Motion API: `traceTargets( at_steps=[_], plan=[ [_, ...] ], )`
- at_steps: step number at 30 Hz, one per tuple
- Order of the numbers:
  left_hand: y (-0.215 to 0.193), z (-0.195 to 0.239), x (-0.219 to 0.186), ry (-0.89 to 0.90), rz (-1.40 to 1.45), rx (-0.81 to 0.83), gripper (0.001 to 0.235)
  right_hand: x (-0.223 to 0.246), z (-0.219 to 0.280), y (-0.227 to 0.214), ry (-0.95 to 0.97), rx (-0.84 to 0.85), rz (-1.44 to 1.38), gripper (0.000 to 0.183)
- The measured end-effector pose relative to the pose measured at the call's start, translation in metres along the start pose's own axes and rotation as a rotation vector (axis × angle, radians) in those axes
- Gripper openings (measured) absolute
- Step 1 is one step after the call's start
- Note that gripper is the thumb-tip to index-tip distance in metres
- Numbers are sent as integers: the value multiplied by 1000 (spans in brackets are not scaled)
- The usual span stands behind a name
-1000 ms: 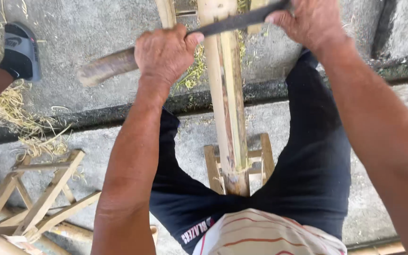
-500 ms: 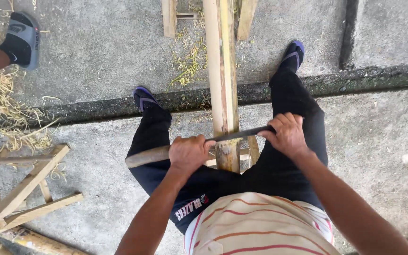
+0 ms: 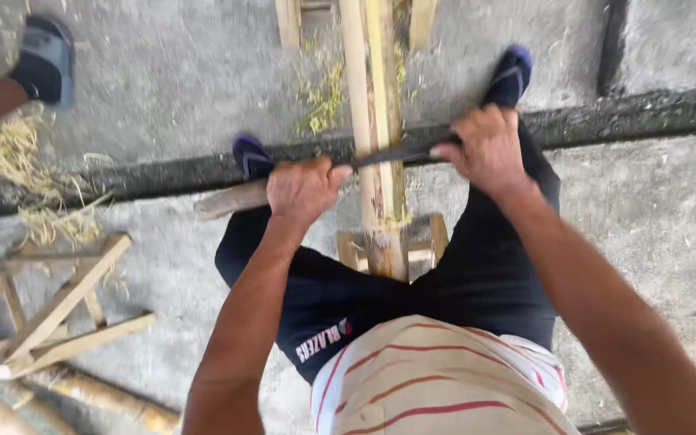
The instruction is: Shaving and smoothing the surface of a bamboo pole using a large machete.
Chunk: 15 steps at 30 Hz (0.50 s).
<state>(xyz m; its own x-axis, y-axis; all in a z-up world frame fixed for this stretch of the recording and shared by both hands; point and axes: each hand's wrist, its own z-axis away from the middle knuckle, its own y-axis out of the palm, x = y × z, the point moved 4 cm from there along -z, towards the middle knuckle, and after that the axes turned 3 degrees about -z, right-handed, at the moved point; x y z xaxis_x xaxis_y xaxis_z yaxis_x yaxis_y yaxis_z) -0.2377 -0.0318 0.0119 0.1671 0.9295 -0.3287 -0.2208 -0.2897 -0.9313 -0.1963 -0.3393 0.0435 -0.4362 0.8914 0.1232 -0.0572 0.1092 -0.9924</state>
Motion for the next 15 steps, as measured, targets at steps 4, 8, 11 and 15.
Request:
traceTargets(
  at_steps=[4, 8, 11, 15],
  plan=[
    [20, 44, -2, 93, 37, 34, 57, 24, 54, 2, -33, -104, -137, 48],
    [8, -12, 8, 37, -2, 149, 69, 0, 5, 3, 0, -55, -43, 58],
    [-5, -89, 24, 25, -43, 121, 73, -40, -78, 5, 46, 110, 137, 65],
    [-16, -195, 51, -16, -103, 68, 71, -115, -178, 38, -36, 28, 470, 71]
  ],
)
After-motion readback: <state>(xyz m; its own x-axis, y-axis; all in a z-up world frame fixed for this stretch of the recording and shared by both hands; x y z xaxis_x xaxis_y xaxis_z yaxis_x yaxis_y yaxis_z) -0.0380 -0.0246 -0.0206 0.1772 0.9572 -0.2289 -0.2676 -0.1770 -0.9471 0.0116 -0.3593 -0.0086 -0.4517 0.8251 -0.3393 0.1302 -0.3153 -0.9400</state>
